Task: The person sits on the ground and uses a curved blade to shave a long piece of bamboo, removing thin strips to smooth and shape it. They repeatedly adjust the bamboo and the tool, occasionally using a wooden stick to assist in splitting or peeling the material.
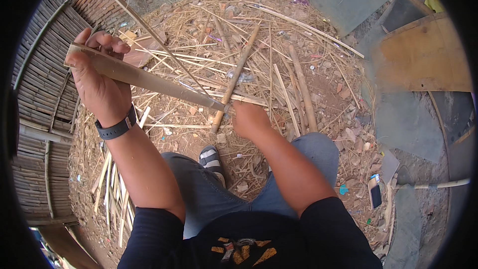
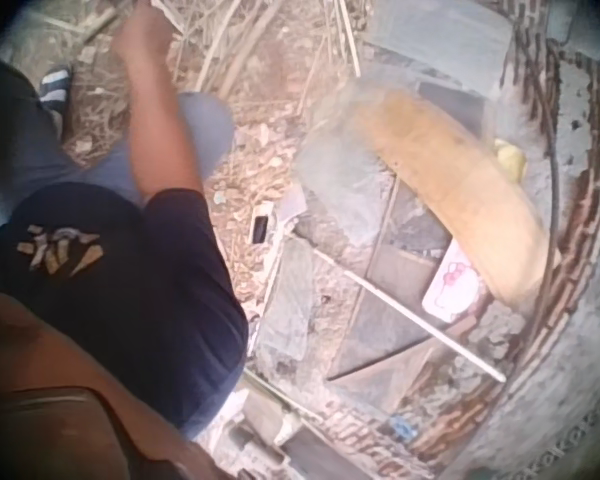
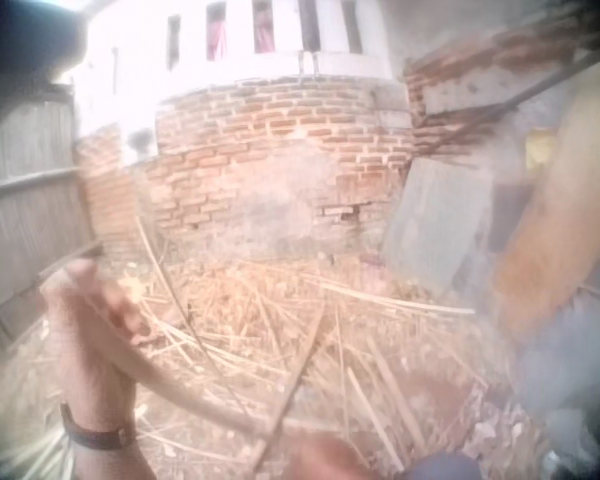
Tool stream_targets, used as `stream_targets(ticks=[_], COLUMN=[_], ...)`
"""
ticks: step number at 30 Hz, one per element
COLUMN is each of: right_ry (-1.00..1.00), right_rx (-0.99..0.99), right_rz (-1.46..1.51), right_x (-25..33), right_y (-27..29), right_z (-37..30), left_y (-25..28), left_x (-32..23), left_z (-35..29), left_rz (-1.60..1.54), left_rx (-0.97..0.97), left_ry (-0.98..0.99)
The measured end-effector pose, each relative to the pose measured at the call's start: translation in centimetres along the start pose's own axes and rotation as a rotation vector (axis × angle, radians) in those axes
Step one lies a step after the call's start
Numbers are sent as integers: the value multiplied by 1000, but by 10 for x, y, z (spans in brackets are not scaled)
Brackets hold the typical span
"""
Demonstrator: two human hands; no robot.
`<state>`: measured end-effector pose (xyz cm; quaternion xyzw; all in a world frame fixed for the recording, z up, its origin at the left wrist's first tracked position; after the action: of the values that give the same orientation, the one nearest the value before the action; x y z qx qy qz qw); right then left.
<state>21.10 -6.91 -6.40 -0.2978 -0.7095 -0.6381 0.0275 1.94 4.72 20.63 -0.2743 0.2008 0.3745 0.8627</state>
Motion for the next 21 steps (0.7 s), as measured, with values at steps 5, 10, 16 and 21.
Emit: stream_targets(ticks=[5, 10, 16, 21], right_ry=[108, 29, 35, -1], right_rx=[26, 362, 119, -4], right_rz=[118, 476, 215, 96], right_x=[-14, -18, -12, 13], right_y=[-37, -44, -37, -13], right_z=[10, 20, 13, -17], left_y=[10, 35, 21, 35], left_x=[2, -5, -7, -35], left_z=[4, 6, 0, -4], left_rz=[-205, -183, -41, -113], left_rx=[123, 127, -74, 30], left_ry=[131, 110, 56, 18])
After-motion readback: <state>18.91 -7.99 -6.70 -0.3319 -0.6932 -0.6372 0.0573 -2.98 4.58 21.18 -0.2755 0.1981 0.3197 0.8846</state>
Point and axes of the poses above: each hand's wrist, its own z-axis towards the middle knuckle, its own y-axis out of the back of the hand, x = y × z, the point moved 7 cm from there along z, towards the middle knuckle, and after that the axes turned 7 degrees about -z, right-handed, at the moved point
